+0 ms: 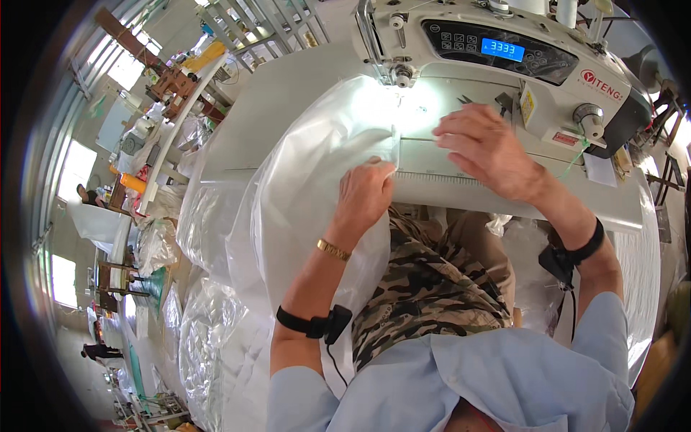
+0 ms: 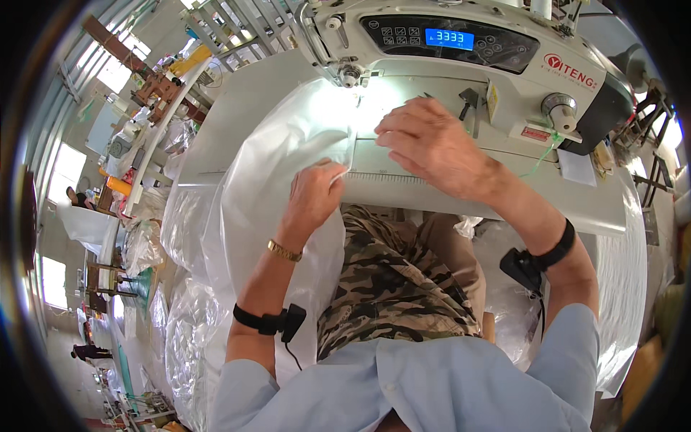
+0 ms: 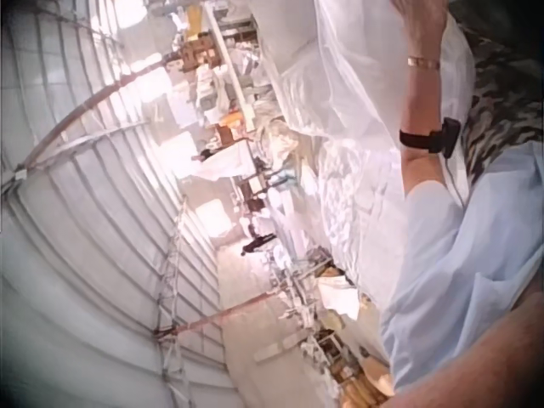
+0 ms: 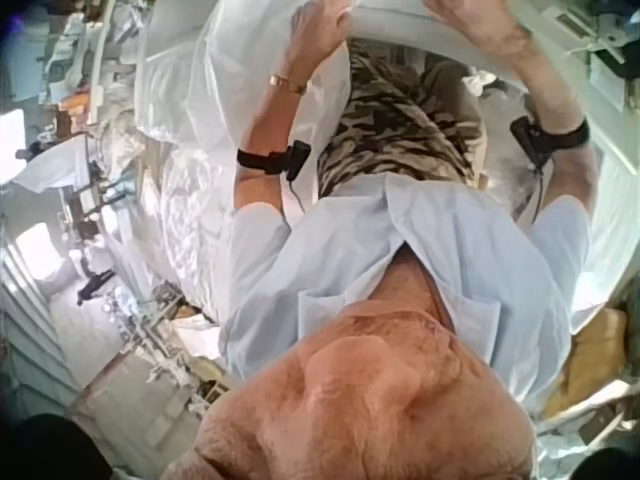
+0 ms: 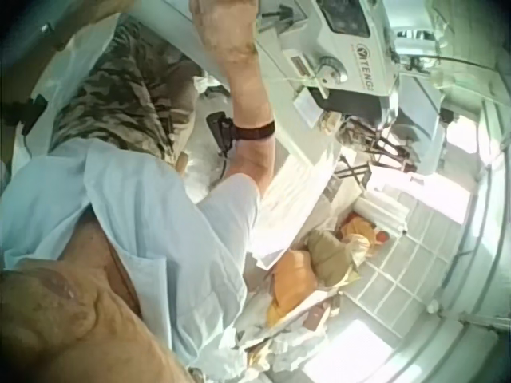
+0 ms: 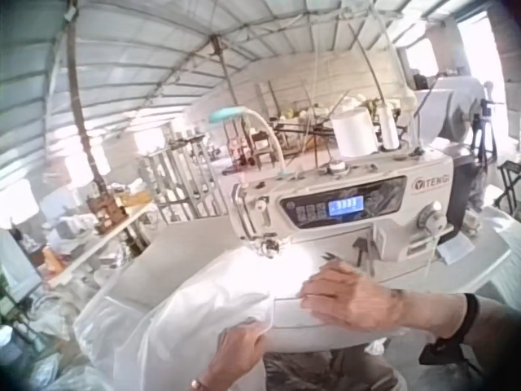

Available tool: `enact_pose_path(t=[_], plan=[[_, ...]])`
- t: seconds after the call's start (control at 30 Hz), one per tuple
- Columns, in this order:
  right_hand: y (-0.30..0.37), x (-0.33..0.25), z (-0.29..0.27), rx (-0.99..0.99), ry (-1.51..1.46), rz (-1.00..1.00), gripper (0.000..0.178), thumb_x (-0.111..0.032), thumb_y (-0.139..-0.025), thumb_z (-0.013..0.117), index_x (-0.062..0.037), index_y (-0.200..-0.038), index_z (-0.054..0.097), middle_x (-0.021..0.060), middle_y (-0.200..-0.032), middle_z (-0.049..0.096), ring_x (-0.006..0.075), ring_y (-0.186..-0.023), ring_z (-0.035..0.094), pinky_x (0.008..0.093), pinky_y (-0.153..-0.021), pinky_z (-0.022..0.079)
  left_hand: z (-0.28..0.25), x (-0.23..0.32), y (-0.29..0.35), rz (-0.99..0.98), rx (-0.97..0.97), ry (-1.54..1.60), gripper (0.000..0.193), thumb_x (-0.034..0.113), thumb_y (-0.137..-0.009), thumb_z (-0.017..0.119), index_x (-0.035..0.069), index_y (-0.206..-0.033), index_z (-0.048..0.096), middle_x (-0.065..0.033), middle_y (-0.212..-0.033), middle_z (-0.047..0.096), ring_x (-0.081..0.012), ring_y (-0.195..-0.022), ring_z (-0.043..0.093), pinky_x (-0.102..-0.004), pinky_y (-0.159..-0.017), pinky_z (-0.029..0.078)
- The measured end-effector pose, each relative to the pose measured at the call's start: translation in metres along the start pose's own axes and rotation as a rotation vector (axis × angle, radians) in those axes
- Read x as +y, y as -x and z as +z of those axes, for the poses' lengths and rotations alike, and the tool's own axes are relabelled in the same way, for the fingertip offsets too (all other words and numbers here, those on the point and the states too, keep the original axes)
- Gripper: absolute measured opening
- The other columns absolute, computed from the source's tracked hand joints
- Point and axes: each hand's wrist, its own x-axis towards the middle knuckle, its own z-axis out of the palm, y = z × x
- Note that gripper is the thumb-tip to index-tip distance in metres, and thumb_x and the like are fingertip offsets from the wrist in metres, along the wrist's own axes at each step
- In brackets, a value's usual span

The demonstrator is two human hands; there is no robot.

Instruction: The recorder uses an industrial sewing machine to stitch together large white plastic or synthetic fabric sheets in a factory setting.

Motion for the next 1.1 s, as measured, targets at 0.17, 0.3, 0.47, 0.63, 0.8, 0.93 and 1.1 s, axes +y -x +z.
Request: enact_pose_path(t=[0.17,0.3,0.47,0.63,0.8,0.93,1.1], plan=[[-0.012,0.006,0.062,-0.09,0.089,-0.093,0.035,-0.012,-0.082,0.062,-0.0103,-0.117,0.063,0.0084,-0.125,0.059,0.0233,-0.12,0.053,0.0385,-0.103,0.041,-0.019,0.007,0.023,-0.102,-0.146,0.366,0.02,0.003,-0.081,0.057,-0.002,-0.097,0.068,-0.0106,-0.072,0.06,-0.0201,-0.062,0.055,-0.0307,-0.058,0.042],[-0.016,0.008,0.086,-0.088,0.012,-0.166,0.03,-0.016,-0.081,0.061,-0.0119,-0.111,0.066,0.0065,-0.119,0.06,0.0205,-0.116,0.055,0.0356,-0.1,0.043,-0.038,0.005,0.035,-0.181,-0.386,0.54,0.016,0.005,-0.085,0.062,-0.003,-0.099,0.067,-0.0056,-0.075,0.062,-0.0112,-0.064,0.052,-0.0267,-0.059,0.042],[-0.015,-0.007,0.084,-0.234,-0.047,-0.225,0.018,-0.018,-0.079,0.063,-0.0123,-0.097,0.063,0.0015,-0.098,0.058,0.0184,-0.1,0.057,0.0352,-0.096,0.044,-0.081,-0.016,0.009,0.057,-0.017,0.161,0.017,0.013,-0.089,0.06,0.001,-0.099,0.065,-0.0153,-0.093,0.067,-0.0308,-0.077,0.063,-0.0384,-0.072,0.049],[-0.014,-0.023,0.083,-0.222,-0.185,-0.273,0.009,-0.02,-0.083,0.063,-0.0118,-0.083,0.061,-0.0003,-0.08,0.055,0.0173,-0.087,0.058,0.0333,-0.085,0.048,-0.096,-0.094,-0.014,0.008,0.088,-0.345,0.024,0.015,-0.092,0.057,-0.002,-0.105,0.066,-0.0189,-0.103,0.067,-0.0343,-0.091,0.064,-0.0396,-0.083,0.049],[-0.008,-0.02,0.085,-0.255,-0.301,-0.21,0.017,-0.026,-0.083,0.069,-0.0112,-0.083,0.06,0.0004,-0.074,0.054,0.0179,-0.079,0.058,0.0359,-0.077,0.049,-0.098,-0.101,-0.013,-0.369,-0.253,0.026,0.025,0.023,-0.087,0.065,0.0,-0.097,0.07,-0.0138,-0.095,0.069,-0.0283,-0.089,0.065,-0.0376,-0.079,0.05],[-0.007,-0.021,0.086,-0.272,-0.293,-0.21,0.017,-0.026,-0.083,0.069,-0.0109,-0.083,0.06,0.0008,-0.075,0.054,0.0182,-0.08,0.058,0.0357,-0.077,0.049,-0.095,-0.107,0.013,-0.127,0.104,-0.07,0.024,0.021,-0.086,0.067,0.0,-0.097,0.071,-0.009,-0.082,0.068,-0.0204,-0.078,0.065,-0.0308,-0.076,0.049],[-0.006,-0.023,0.081,-0.275,-0.291,-0.219,0.019,-0.026,-0.079,0.072,-0.0113,-0.083,0.061,0.0004,-0.076,0.055,0.0181,-0.083,0.058,0.0357,-0.079,0.049,-0.087,-0.118,0.054,-0.344,-0.067,-0.086,0.025,0.024,-0.084,0.068,0.002,-0.094,0.072,-0.0101,-0.088,0.069,-0.0234,-0.078,0.066,-0.0333,-0.075,0.05]])
